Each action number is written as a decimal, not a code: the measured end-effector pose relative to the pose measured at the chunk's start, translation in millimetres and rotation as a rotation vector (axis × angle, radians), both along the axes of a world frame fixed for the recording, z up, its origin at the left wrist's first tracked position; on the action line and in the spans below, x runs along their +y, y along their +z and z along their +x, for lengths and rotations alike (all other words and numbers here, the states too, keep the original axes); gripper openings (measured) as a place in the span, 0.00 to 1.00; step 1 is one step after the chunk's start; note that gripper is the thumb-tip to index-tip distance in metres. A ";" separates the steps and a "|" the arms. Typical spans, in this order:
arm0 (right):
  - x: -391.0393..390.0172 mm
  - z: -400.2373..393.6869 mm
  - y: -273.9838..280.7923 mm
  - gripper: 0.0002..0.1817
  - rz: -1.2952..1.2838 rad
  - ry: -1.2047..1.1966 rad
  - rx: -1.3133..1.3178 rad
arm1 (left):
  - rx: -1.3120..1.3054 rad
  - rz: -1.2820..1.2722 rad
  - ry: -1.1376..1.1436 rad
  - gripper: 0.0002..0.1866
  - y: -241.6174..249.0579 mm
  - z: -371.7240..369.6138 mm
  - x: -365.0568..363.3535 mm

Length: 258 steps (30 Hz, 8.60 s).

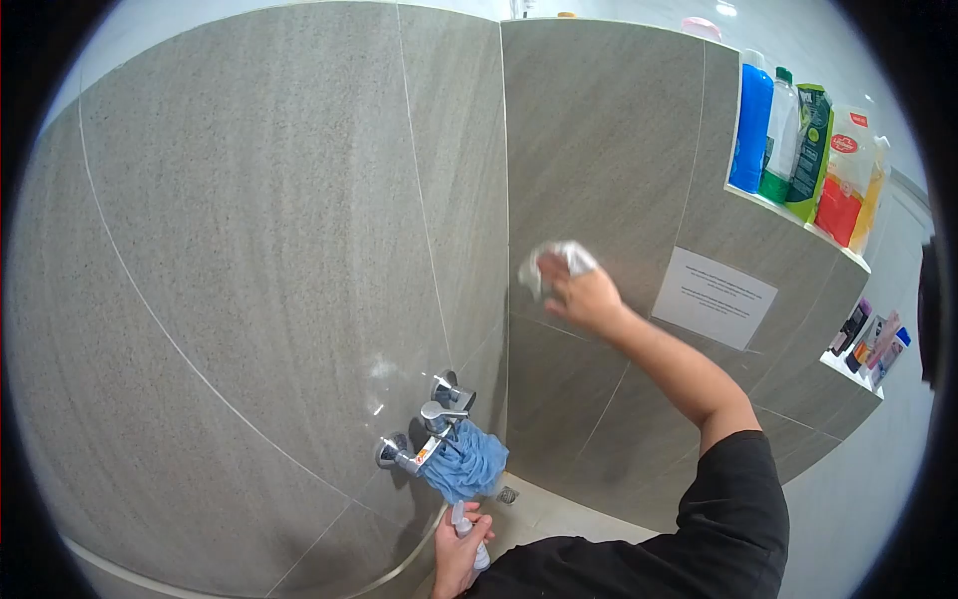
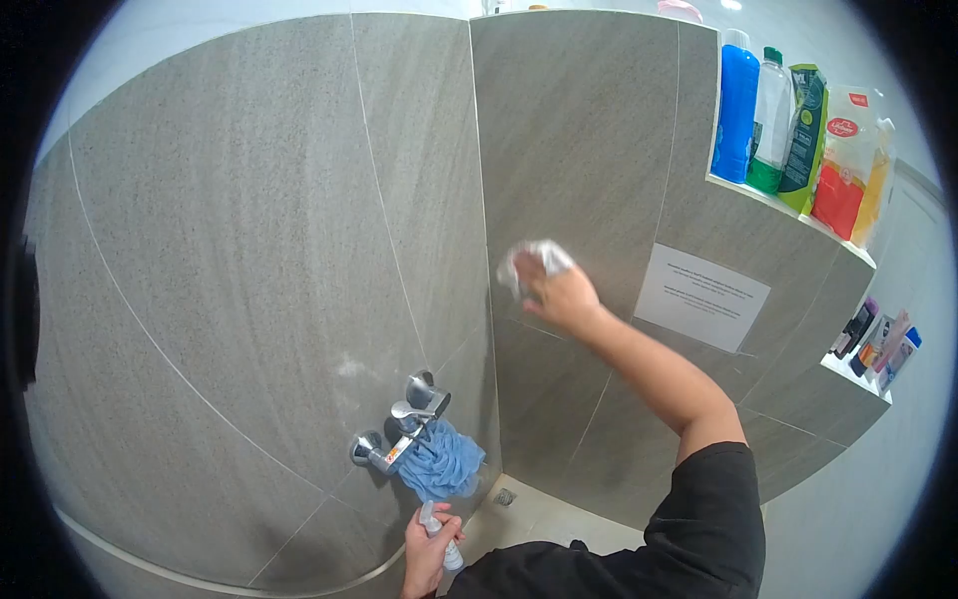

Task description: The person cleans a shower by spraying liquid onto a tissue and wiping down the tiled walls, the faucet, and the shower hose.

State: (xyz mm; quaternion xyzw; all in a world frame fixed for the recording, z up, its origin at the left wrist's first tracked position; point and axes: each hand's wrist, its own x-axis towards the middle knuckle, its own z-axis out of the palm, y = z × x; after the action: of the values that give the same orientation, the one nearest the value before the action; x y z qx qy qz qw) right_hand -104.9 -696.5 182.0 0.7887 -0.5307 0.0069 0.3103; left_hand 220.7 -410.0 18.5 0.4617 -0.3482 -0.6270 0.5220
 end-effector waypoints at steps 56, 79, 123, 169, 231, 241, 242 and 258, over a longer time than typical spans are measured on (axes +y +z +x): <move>30.2 -61.7 160.4 0.39 -0.748 -0.210 0.036 | 0.035 0.003 -0.121 0.16 0.3 -20.8 -25.9; 103.5 -66.8 -85.0 0.38 -0.043 -0.189 -0.060 | 0.026 -0.028 -0.039 0.16 -4.1 -0.6 -23.7; 124.6 -95.5 -110.1 0.40 0.082 -0.174 -0.064 | 0.024 -0.075 -0.149 0.17 5.2 -28.7 -24.3; 226.8 -242.1 87.1 0.42 -1.033 -0.611 -0.337 | -0.022 -0.023 -0.225 0.18 -6.6 -25.8 -43.8; -107.3 135.6 288.4 0.35 -0.646 0.978 -0.980 | -0.210 -0.003 0.584 0.17 32.8 -121.4 62.7; -128.8 129.3 137.2 0.45 -0.460 0.776 -1.175 | -0.218 0.023 0.678 0.17 32.9 -165.7 67.2; -130.2 128.3 105.9 0.43 -0.455 0.744 -1.150 | -0.239 0.021 0.683 0.17 34.4 -165.5 66.9; 0.7 29.7 -234.0 0.10 0.264 0.406 -1.705 | -0.592 -0.698 0.858 0.14 174.6 -149.1 32.3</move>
State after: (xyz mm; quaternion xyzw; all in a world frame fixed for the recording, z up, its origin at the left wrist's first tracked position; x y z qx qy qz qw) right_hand -75.2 -695.8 -52.0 0.6235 -0.4277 0.5860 -0.2914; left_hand 71.5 -377.6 193.1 0.5167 -0.4457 -0.0564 0.7288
